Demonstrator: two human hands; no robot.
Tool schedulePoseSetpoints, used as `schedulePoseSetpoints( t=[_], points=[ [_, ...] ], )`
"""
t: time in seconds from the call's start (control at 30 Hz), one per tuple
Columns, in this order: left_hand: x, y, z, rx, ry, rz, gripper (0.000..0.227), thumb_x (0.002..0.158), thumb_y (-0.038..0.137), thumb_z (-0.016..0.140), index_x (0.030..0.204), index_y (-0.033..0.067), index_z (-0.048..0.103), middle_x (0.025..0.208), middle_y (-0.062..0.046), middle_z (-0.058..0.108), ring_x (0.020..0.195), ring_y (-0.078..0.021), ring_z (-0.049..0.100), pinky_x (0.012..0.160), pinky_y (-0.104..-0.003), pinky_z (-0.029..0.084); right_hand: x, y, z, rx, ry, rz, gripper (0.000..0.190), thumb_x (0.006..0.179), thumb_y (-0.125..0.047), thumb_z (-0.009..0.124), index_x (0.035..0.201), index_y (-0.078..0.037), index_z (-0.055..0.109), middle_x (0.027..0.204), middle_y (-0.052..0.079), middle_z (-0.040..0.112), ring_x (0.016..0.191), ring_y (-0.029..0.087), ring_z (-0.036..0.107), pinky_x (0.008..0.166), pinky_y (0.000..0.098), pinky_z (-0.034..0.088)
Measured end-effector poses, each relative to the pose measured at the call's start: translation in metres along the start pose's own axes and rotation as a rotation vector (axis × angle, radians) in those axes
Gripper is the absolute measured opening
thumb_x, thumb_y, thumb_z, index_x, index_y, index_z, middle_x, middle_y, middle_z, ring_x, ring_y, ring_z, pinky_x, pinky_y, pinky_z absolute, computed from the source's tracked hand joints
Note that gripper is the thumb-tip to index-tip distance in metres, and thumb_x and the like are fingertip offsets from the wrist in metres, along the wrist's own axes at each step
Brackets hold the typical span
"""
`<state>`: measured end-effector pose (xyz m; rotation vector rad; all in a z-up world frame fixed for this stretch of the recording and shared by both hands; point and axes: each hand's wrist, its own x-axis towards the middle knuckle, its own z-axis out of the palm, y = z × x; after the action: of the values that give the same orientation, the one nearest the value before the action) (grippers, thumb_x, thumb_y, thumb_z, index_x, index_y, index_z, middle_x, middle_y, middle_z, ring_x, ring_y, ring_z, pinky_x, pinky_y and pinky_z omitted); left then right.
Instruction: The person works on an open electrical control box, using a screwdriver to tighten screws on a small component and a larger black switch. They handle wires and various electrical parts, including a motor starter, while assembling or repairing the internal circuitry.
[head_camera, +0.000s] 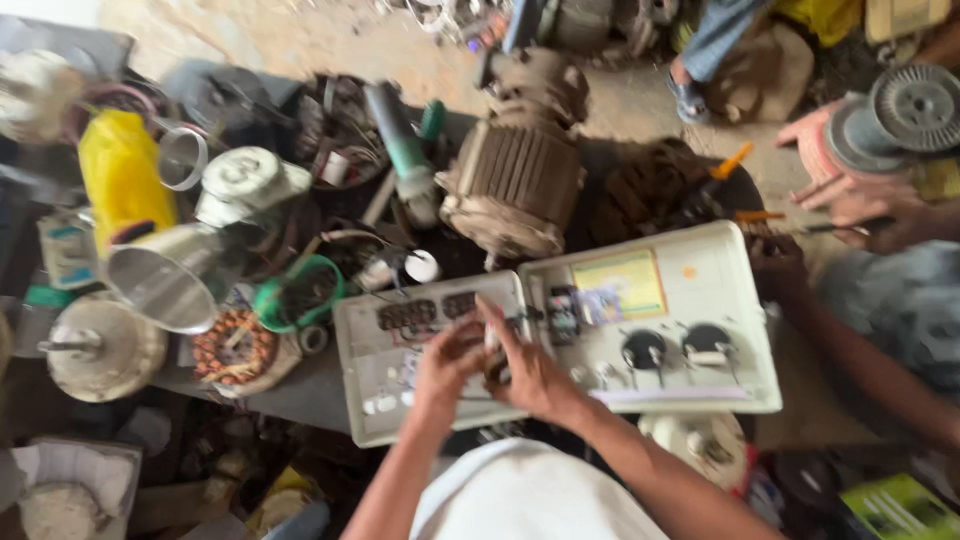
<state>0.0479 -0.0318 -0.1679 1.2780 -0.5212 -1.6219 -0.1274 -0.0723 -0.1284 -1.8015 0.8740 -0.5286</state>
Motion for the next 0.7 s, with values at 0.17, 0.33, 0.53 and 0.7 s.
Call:
schedulePoseSetpoints(
  t=[0.17, 0.33, 0.53, 0.7],
  points=[
    [-0.03, -0.022, -0.008, 0.22, 0.285, -0.109, 0.061, 0.085, 0.003, 0.077, 0.143, 0.0093, 0.058, 0.12, -0.013, 0.074, 0.102, -0.0187, 0.073, 0.083, -0.031, 0.06, 0.005, -0.013, 0.029, 0.001, -0.177, 0.21, 0.122, 0.072, 0.005, 0.072, 0.165, -0.026, -0.001, 0.095, 0.024, 0.077, 0.081, 0.035, 0.078, 0.073, 0.0457, 0.06],
    [-0.039, -0.019, -0.019, 0.164, 0.364, 0.005, 0.061, 0.085, -0.003, 0.07, 0.144, 0.0088, 0.057, 0.11, -0.016, 0.076, 0.089, -0.0171, 0.074, 0.073, -0.029, 0.059, -0.004, -0.019, 0.042, -0.136, -0.312, 0.308, 0.126, 0.073, -0.001, 0.077, 0.164, -0.026, -0.008, 0.096, 0.023, 0.074, 0.082, 0.037, 0.076, 0.081, 0.044, 0.06],
    [-0.04, -0.004, -0.078, 0.129, 0.554, 0.142, 0.057, 0.09, -0.003, 0.067, 0.144, 0.0142, 0.057, 0.109, -0.011, 0.071, 0.075, -0.0153, 0.068, 0.059, -0.029, 0.055, -0.003, -0.005, 0.023, -0.044, -0.23, 0.303, 0.094, 0.087, -0.014, 0.078, 0.16, -0.026, 0.021, 0.105, 0.004, 0.085, 0.115, 0.023, 0.069, 0.113, 0.0395, 0.04],
    [-0.038, -0.007, -0.136, 0.756, 0.718, 0.135, 0.062, 0.086, -0.001, 0.064, 0.145, 0.0187, 0.061, 0.116, -0.011, 0.075, 0.082, -0.0264, 0.073, 0.076, -0.039, 0.056, -0.035, 0.018, -0.002, 0.333, -0.078, 0.577, 0.07, 0.081, -0.015, 0.077, 0.147, -0.017, 0.053, 0.104, 0.01, 0.081, 0.088, 0.02, 0.075, 0.089, 0.0354, 0.06]
  ],
)
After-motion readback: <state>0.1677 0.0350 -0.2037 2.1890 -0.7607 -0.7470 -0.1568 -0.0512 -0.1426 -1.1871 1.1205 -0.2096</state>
